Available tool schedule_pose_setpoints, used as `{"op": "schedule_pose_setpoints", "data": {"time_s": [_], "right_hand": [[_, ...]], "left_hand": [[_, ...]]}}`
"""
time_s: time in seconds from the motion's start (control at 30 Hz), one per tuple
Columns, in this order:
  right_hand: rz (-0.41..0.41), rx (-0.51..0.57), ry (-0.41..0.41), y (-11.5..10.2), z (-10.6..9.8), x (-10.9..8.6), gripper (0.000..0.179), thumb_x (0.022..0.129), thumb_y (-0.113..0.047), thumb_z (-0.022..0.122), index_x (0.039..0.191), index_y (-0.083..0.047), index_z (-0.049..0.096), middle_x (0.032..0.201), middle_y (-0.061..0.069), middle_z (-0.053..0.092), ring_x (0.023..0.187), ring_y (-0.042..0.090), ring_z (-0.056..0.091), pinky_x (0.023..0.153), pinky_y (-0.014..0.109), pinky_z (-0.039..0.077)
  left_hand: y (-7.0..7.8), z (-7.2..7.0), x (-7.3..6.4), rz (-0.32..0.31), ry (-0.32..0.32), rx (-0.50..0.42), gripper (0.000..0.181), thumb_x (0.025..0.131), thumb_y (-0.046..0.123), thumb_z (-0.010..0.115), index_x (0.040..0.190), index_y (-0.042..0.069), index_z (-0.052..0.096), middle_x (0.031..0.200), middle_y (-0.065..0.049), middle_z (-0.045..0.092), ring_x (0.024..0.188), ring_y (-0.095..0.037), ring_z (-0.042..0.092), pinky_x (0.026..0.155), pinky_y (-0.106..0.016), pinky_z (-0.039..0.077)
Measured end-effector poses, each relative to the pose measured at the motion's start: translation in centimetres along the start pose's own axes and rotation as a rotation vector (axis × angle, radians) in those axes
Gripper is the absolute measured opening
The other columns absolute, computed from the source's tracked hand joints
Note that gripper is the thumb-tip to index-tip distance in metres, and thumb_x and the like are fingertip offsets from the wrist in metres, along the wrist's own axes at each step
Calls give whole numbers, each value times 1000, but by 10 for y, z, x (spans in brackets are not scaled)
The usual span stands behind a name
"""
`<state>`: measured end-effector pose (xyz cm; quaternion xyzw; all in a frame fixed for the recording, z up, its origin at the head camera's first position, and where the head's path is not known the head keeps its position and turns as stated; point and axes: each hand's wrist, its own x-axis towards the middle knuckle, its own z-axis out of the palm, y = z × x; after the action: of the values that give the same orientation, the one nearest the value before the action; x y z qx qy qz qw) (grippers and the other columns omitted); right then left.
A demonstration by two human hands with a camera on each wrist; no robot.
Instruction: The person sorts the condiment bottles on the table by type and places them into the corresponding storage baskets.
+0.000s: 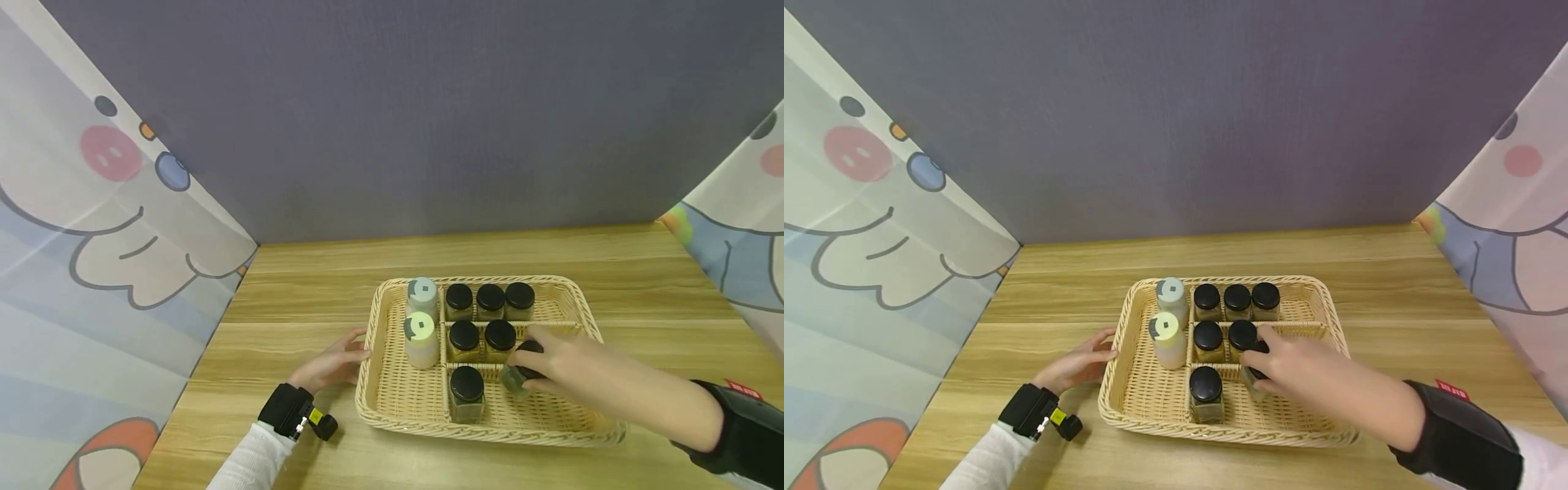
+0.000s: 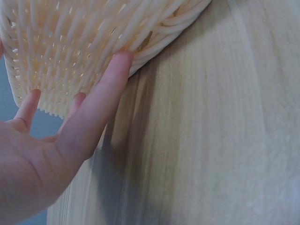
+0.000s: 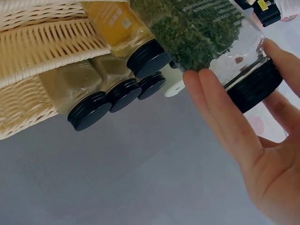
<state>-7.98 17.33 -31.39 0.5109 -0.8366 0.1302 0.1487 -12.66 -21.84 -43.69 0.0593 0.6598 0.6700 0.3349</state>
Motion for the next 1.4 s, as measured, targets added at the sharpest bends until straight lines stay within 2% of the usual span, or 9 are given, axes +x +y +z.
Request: {"op": "schedule_pose_setpoints", "data": {"time_s": [0.13,0.33,0.6,0.8,0.9,1.3,1.4], "right_hand": [[36,7,-19,-4,0,0,32,69,-27,70,97,-16,58,84,6,47,42,-7,30,35,7,37],[27,-10,27,-9,3,1,33,66,-27,72,93,-15,59,79,3,46,42,-9,23,33,5,32],[99,10,15,-15,9,0,34,66,-25,72,95,-14,61,82,8,51,44,-3,37,34,10,39],[144,3,-6,-18,14,-1,35,64,-27,73,95,-15,61,80,4,49,44,-4,32,32,8,33],[150,-7,-4,-20,17,-2,35,64,-27,73,94,-15,61,81,6,49,42,-4,31,31,8,32],[215,63,-109,-25,25,-2,34,68,-25,71,95,-11,58,86,14,51,41,-2,35,36,12,42],[220,72,-128,-25,28,-2,34,68,-25,71,96,-10,58,88,18,53,41,2,40,39,14,45]], "left_hand": [[0,0,0,1,4,3,55,87,14,51,133,15,21,123,-22,42,101,-33,50,80,-52,48],[0,1,-1,-2,15,5,55,87,13,50,133,15,21,123,-21,42,101,-33,50,80,-52,48],[1,1,-1,6,-12,-23,55,87,12,50,133,15,21,122,-23,41,102,-34,50,81,-54,47],[2,2,-2,11,-19,-33,55,87,11,50,133,14,20,123,-24,40,102,-35,49,82,-54,46],[2,2,-2,10,-21,-38,55,87,11,49,133,14,20,124,-25,39,103,-35,49,83,-55,46],[1,2,-1,10,-17,-35,55,87,12,50,133,15,20,123,-26,39,102,-34,50,82,-54,47],[1,2,-1,9,-13,-32,55,87,11,50,133,15,21,122,-24,40,102,-33,50,82,-54,47]]}}
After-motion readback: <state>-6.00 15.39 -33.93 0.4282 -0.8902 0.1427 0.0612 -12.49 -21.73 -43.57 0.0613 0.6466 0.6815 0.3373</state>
